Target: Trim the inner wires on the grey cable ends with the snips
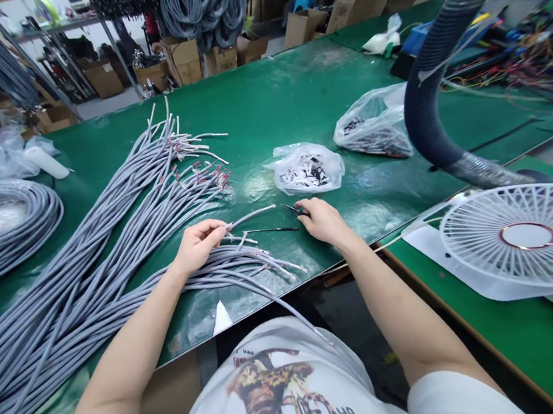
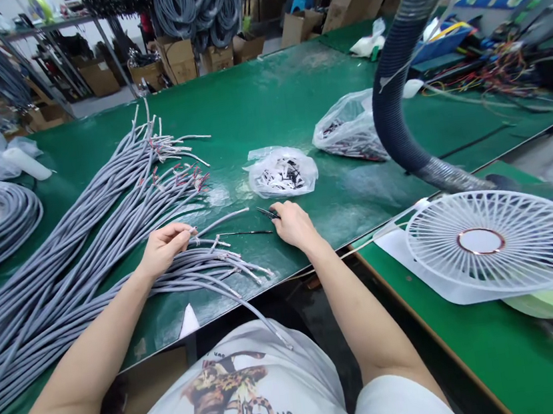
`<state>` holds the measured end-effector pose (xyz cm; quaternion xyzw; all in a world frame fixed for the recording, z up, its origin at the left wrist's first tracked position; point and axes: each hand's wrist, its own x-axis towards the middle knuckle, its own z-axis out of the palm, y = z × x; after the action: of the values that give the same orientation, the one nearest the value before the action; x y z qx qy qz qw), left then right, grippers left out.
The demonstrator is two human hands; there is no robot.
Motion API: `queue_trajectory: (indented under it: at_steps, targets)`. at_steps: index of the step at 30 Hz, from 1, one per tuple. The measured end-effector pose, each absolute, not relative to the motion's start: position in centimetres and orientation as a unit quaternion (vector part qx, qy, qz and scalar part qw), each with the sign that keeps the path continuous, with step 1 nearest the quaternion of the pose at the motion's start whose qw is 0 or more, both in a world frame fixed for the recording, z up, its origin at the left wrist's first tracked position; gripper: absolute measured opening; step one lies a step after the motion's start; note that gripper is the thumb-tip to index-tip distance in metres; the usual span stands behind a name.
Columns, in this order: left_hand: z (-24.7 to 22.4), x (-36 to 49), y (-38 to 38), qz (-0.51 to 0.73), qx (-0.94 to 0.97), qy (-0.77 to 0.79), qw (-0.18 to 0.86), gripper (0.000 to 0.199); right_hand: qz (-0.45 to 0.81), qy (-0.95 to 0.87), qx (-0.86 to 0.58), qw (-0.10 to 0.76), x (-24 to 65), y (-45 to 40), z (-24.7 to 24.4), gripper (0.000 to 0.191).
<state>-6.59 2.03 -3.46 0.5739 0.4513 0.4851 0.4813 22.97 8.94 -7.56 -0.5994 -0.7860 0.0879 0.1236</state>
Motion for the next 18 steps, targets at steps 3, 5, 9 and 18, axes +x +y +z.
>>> queue_trajectory:
  at_steps: [3,5,9,18]
  targets:
    - [-3.7,-6.4,2.0,0.469,0.580,0.454,0.488,0.034,0.142,-0.757,-0.606,0.197,23.3,8.6,-7.2,0.023]
    - [-3.8,-6.3,2.1,0.465,0.582,0.453,0.489,0.035,0.217,-0.713,-0.596,0.299,23.5,7.9,-6.5,0.015]
    - [-3.9,-6.1,2.2,0.489,0.569,0.445,0.488,0.037,0.438,-0.617,-0.482,0.442,22.1,5.2,-3.7,0.014]
    - [-4.7,-6.5,2.0,0.500,0.580,0.437,0.473,0.033,0.575,-0.618,-0.364,0.394,16.7,1.5,-1.0,0.025]
